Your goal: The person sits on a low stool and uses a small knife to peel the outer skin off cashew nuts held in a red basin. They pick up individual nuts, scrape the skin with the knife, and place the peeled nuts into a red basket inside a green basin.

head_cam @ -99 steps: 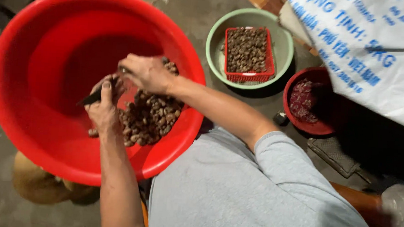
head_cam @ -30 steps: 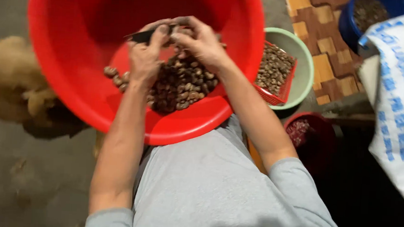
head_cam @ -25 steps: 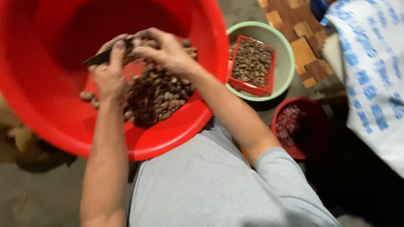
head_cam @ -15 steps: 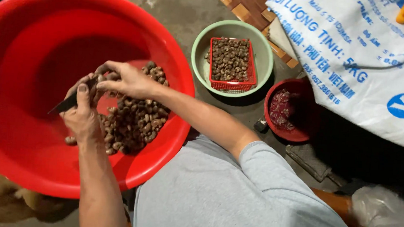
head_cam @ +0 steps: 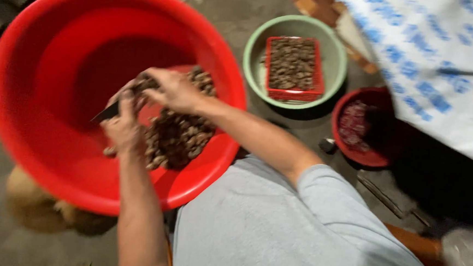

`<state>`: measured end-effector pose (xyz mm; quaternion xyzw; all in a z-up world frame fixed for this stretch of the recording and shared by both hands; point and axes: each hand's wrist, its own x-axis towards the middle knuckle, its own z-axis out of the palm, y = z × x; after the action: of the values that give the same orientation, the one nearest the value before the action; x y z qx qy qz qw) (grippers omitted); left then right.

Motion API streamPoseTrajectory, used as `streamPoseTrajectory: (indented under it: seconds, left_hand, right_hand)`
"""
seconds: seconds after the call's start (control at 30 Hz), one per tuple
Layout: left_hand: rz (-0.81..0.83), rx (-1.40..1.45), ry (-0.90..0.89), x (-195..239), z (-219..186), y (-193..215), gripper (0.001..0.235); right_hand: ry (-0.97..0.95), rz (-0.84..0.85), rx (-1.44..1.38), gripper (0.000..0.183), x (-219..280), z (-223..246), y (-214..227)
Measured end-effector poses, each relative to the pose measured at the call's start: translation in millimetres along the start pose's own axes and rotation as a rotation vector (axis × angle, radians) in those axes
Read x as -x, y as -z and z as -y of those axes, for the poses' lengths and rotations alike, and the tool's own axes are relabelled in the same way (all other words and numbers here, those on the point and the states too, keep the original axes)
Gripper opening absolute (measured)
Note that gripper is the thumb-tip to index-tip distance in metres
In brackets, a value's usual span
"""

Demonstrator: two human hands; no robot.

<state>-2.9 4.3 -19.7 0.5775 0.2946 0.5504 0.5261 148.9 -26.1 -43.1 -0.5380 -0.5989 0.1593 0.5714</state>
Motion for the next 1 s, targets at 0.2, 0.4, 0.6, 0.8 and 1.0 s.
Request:
streamPoseTrajectory:
  seconds: [0.2, 0.4, 0.6, 0.8, 1.0]
  left_hand:
    - [-0.043, -0.104, -0.128, -5.0, 2.8, 4.1, 0.017]
    - [0.100, 0.005, 0.023, -4.6, 4.8, 11.4, 0.023]
    - [0.123, -0.031, 0.066, -0.8, -10.3, 9.5, 0.029]
    - [0.108, 0.026, 0.071, -1.9, 0.2, 9.2, 0.026]
    - [0.120, -0.039, 0.025, 0.7, -7.7, -2.8, 0.017]
  right_hand:
    - [0.088, 0.082, 0.116, 0.030, 0.8, 22.2, 11.9]
    - [-0.033, 0.122, 0.309, 0.023, 2.8, 27.3, 11.2]
    - [-0.174, 0.154, 0.279, 0.024, -1.2, 43.8, 17.1]
    - [-0.231, 0.155, 0.269, 0.024, -2.4, 48.3, 16.2]
    - [-0.130, 0.050, -0.118, 0.025, 5.7, 31.0, 10.3]
